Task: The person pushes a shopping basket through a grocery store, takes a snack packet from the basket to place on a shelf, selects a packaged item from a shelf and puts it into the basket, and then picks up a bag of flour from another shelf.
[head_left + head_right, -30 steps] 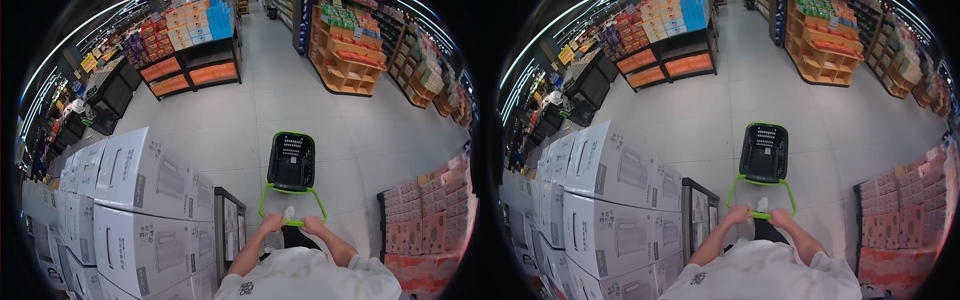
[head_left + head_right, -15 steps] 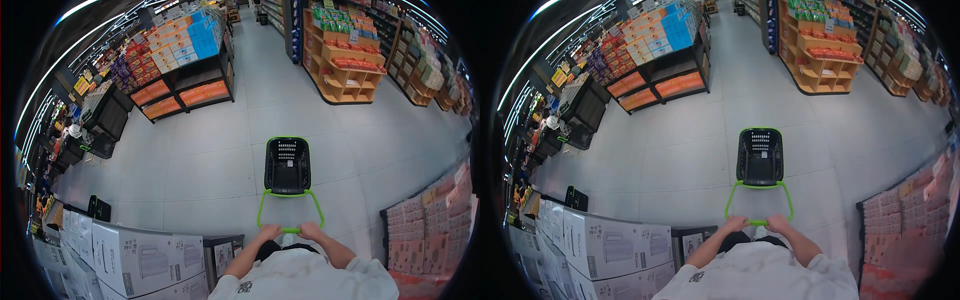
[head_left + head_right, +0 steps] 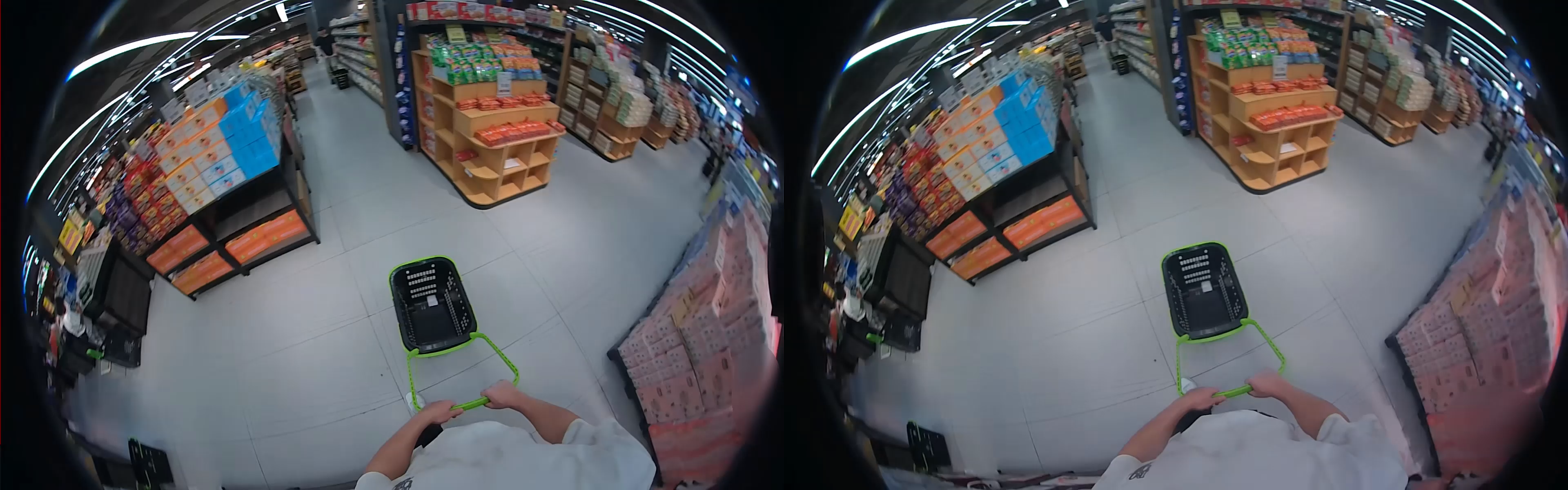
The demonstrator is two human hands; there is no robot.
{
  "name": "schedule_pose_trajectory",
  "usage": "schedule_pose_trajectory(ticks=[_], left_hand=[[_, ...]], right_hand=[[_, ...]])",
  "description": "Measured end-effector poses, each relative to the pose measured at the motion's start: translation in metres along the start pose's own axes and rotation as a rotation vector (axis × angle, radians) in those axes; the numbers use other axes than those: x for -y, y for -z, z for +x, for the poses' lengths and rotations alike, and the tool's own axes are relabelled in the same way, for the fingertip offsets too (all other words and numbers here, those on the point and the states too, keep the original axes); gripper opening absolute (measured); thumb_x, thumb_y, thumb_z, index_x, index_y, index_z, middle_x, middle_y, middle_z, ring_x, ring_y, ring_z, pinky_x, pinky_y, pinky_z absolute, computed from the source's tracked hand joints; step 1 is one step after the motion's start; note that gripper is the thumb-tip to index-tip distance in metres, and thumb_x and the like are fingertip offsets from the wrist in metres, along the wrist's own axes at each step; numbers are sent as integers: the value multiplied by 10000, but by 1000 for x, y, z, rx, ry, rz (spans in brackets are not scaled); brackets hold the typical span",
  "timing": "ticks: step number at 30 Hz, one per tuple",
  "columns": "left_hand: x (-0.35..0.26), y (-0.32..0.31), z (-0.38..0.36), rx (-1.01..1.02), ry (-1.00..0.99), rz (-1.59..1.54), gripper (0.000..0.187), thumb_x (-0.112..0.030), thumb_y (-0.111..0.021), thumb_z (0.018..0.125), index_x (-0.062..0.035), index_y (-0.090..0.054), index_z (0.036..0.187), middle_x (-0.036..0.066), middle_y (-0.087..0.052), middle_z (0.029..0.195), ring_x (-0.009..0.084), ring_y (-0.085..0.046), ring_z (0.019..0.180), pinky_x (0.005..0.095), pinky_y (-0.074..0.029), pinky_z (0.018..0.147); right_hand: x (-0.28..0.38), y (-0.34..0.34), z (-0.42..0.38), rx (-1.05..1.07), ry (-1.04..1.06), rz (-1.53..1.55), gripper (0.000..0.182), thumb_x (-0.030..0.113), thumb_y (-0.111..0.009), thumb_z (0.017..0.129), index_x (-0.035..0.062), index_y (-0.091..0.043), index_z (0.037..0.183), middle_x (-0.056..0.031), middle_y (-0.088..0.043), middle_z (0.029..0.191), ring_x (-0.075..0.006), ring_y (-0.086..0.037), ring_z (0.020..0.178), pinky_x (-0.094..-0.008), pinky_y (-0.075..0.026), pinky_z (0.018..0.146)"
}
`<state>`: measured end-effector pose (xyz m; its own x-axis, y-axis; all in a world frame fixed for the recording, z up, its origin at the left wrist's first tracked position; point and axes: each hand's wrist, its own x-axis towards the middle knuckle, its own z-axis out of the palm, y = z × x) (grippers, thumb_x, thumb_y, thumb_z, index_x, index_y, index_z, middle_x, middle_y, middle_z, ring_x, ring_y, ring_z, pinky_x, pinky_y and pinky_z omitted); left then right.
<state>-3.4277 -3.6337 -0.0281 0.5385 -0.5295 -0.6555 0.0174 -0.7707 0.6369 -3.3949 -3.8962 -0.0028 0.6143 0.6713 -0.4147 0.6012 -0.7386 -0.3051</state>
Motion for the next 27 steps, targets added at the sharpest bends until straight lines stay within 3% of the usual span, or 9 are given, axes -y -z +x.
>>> schedule_pose_trajectory(ticks=[6, 11, 20, 27], left_hand=[[54, 105, 11, -14, -98, 106, 516, -561, -435, 953, -100, -646, 1050, 150, -685, 1018, 336, -644, 980, 442, -478, 827], [85, 165, 31, -23, -95, 122, 514, -543, -449, 955, -79, -635, 1076, 183, -672, 1058, 365, -632, 1008, 460, -474, 848], [84, 286, 96, 69, -110, 43, 466, -444, -516, 955, -22, -607, 1129, 219, -656, 1077, 373, -622, 1036, 438, -466, 885], [88, 402, 179, 102, -111, 30, 393, -353, -596, 924, 9, -618, 1075, 210, -661, 993, 325, -621, 929, 422, -464, 854]], right_hand=[[35, 53, 87, -138, -332, -114, 167, 243, -657, 705, 126, -667, 824, -87, -669, 734, -284, -664, 775, -476, -430, 812], [36, 83, 149, -176, -433, -99, 159, 196, -656, 711, 130, -678, 854, -84, -679, 855, -270, -627, 935, -447, -404, 851], [-42, 142, 234, -447, -353, -102, 165, 151, -658, 691, 132, -664, 855, -53, -656, 848, -249, -594, 914, -435, -394, 862], [-143, 197, 322, -359, -285, 4, 174, 127, -649, 713, 140, -662, 886, -66, -664, 872, -251, -606, 926, -453, -370, 838]])
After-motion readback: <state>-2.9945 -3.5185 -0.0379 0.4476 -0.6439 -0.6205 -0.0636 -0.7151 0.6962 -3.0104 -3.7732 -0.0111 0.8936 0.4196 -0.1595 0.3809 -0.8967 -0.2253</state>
